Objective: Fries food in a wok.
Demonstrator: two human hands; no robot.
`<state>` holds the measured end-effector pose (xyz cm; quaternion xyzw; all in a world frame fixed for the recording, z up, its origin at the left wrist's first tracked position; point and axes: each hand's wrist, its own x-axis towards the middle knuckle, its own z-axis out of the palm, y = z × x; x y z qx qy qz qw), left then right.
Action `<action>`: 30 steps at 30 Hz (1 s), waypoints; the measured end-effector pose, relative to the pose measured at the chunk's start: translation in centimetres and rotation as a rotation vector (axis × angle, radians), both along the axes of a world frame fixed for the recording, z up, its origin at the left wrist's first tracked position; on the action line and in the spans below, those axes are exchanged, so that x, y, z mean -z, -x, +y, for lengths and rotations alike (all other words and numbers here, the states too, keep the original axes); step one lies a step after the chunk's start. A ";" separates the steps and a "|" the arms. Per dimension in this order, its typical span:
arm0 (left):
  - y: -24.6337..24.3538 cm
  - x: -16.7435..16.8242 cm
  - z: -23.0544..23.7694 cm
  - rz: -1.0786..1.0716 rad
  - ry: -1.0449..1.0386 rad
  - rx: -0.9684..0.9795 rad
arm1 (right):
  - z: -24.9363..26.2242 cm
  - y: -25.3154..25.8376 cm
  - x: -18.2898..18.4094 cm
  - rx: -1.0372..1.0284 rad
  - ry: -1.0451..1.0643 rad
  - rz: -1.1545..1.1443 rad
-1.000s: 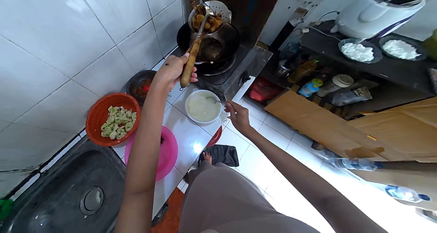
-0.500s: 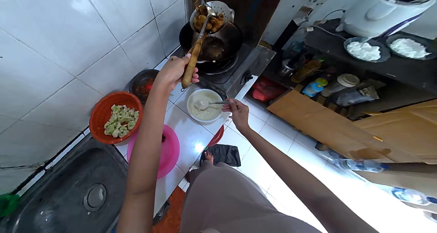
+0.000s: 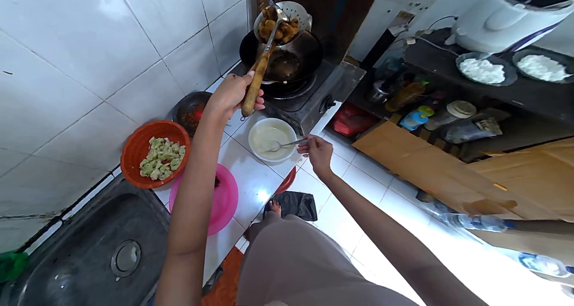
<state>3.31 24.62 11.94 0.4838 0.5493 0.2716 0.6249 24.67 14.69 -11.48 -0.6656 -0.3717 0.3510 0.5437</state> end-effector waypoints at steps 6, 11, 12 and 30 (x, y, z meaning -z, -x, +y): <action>0.3 -0.1 0.1 0.012 -0.002 0.003 | -0.1 -0.9 -1.7 0.041 -0.083 0.085; 0.2 0.1 0.4 0.003 -0.010 -0.003 | 0.1 -1.6 -0.8 0.044 -0.050 0.146; 0.2 0.2 0.5 -0.003 -0.012 -0.001 | 0.0 -1.7 -0.1 0.001 -0.085 0.103; 0.5 0.4 0.8 0.005 -0.010 0.008 | -1.4 0.6 -5.1 -0.073 -0.061 -0.447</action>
